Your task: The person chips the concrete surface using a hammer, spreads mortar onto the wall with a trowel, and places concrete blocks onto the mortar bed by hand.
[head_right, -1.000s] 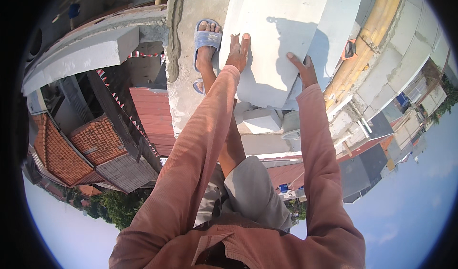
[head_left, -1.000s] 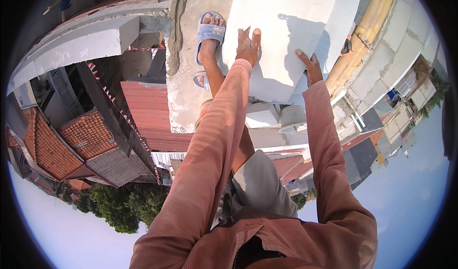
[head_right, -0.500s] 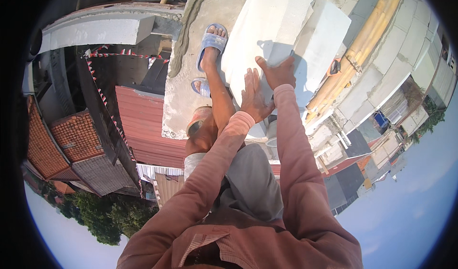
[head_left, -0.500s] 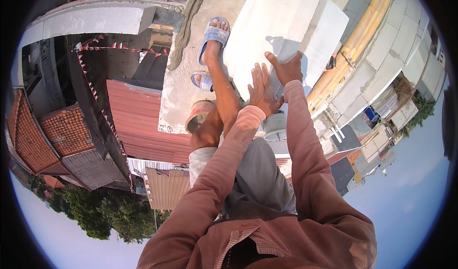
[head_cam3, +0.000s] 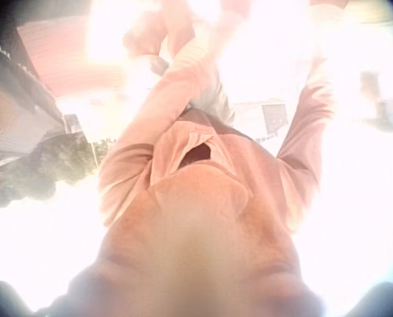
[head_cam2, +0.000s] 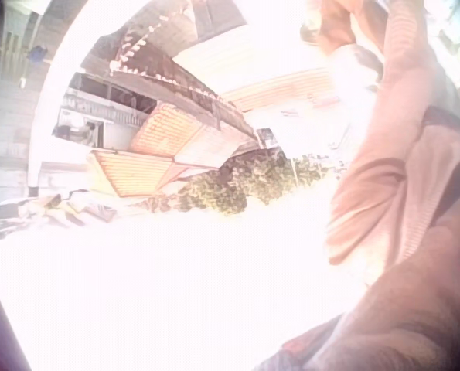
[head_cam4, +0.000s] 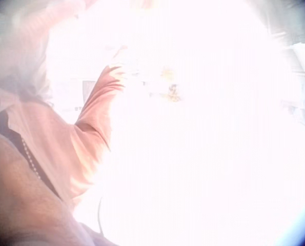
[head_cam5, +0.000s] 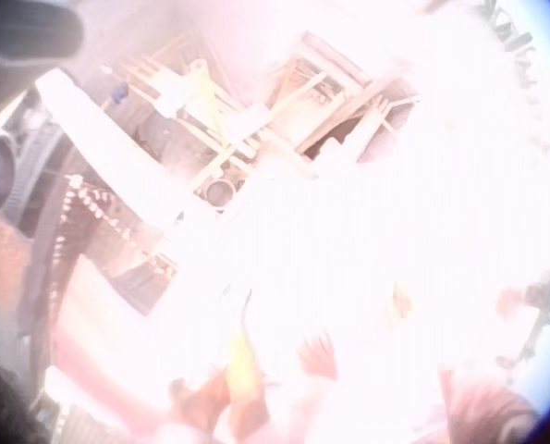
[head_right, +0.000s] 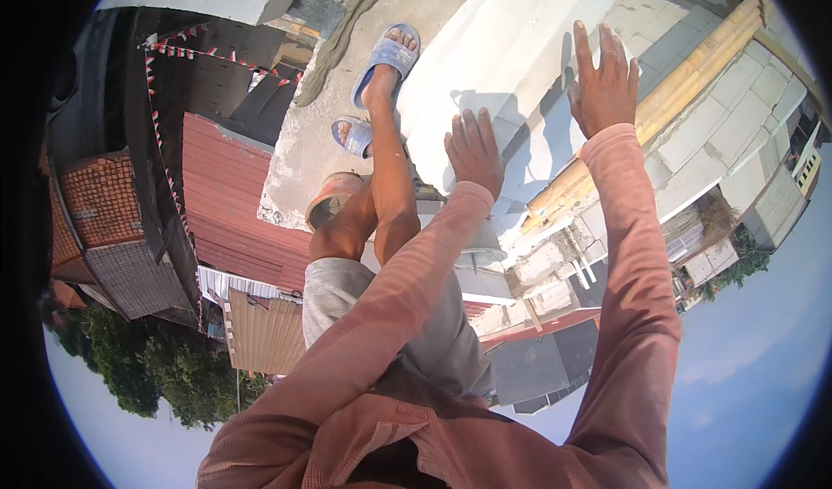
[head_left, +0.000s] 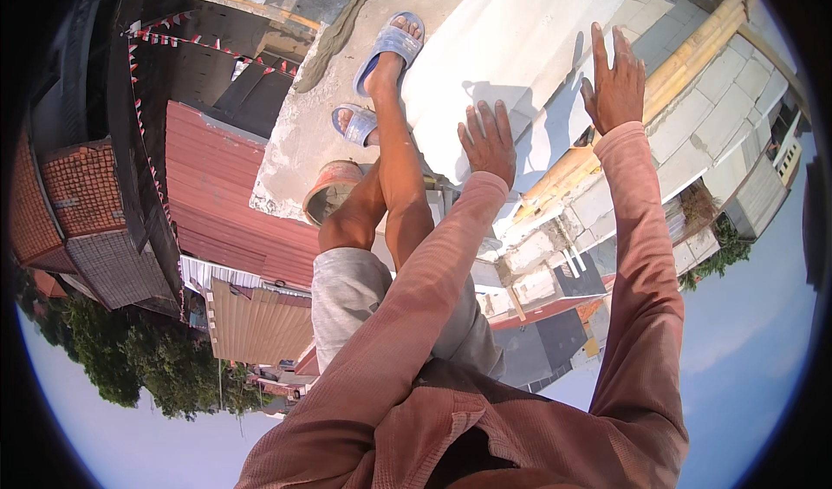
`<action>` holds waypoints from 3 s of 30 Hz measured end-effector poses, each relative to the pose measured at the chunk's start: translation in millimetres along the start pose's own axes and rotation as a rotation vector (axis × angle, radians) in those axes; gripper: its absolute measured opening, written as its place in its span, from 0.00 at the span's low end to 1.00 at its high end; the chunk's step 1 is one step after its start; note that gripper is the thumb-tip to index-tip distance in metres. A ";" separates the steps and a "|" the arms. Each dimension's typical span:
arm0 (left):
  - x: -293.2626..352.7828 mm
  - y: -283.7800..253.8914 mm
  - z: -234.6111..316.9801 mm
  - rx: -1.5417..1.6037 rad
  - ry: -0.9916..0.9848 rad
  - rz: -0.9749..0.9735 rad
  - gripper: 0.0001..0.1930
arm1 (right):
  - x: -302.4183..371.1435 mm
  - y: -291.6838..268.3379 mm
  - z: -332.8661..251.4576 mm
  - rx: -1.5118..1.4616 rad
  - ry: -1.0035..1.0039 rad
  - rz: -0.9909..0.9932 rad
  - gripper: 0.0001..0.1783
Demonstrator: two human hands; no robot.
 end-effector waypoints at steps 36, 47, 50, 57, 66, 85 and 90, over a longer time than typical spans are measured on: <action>-56.9 -165.3 -195.8 0.077 -0.084 -0.069 0.50 | -133.6 -155.2 -99.1 0.152 -0.680 0.263 0.34; -109.4 -75.9 -261.9 -0.110 -0.232 -0.191 0.48 | -212.5 -79.2 -170.1 0.009 -0.767 0.170 0.38; -109.5 -67.2 -276.1 -0.064 -0.285 -0.202 0.49 | -218.1 -70.7 -186.8 0.009 -0.783 0.162 0.34; -142.5 -58.0 -277.4 0.004 -0.303 -0.187 0.43 | -254.1 -65.5 -188.7 -0.001 -0.789 0.193 0.33; -173.4 -44.0 -277.1 0.020 -0.290 -0.195 0.54 | -283.8 -51.7 -183.9 0.044 -0.773 0.143 0.29; -186.3 -38.7 -269.1 0.002 -0.339 -0.321 0.56 | -307.3 -37.3 -180.8 -0.082 -0.737 0.125 0.24; -193.9 -41.8 -264.5 0.023 -0.321 -0.303 0.50 | -310.4 -33.1 -181.3 -0.124 -0.743 0.085 0.24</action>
Point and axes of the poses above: each hand's wrist, its own x-axis away from the middle knuckle, its own y-axis out of the palm, z = x × y, the point moved 10 cm from there along -x, towards the middle knuckle, and after that the axes turned 2 degrees about -x, right-handed, at the moved point
